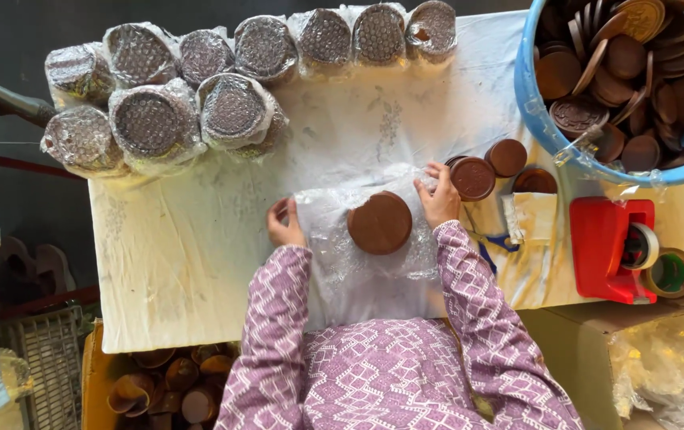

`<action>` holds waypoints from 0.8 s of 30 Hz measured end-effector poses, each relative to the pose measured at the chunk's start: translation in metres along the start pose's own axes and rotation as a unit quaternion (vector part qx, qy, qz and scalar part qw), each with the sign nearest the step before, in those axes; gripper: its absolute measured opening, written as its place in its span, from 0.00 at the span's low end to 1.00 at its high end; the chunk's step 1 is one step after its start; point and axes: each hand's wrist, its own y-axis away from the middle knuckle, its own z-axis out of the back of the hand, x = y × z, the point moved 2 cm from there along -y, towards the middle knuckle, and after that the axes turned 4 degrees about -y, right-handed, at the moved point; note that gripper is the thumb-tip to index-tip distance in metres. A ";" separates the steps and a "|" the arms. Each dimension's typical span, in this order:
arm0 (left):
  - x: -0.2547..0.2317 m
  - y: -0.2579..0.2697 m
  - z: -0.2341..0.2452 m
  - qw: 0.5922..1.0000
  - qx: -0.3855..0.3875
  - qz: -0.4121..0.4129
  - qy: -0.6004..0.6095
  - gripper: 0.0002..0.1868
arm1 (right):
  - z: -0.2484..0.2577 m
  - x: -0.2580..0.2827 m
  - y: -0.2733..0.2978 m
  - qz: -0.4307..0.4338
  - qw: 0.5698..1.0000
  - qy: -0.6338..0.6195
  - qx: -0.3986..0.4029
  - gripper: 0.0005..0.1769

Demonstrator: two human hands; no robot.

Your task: The recorder is wrapping ceramic or clay lids in bubble wrap and securing them with tape or by tucking the material.

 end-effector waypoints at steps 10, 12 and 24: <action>0.046 0.106 0.006 0.867 0.169 -0.450 -0.129 0.35 | -0.005 -0.058 0.097 0.175 0.983 0.007 -0.059 0.38; 0.049 0.103 -0.004 0.812 0.262 -0.450 -0.265 0.55 | 0.002 -0.052 0.097 -0.023 0.998 -0.061 -0.022 0.39; 0.031 0.092 0.009 0.724 0.320 -0.353 -0.498 0.65 | -0.009 -0.068 0.103 0.227 0.954 0.194 0.037 0.18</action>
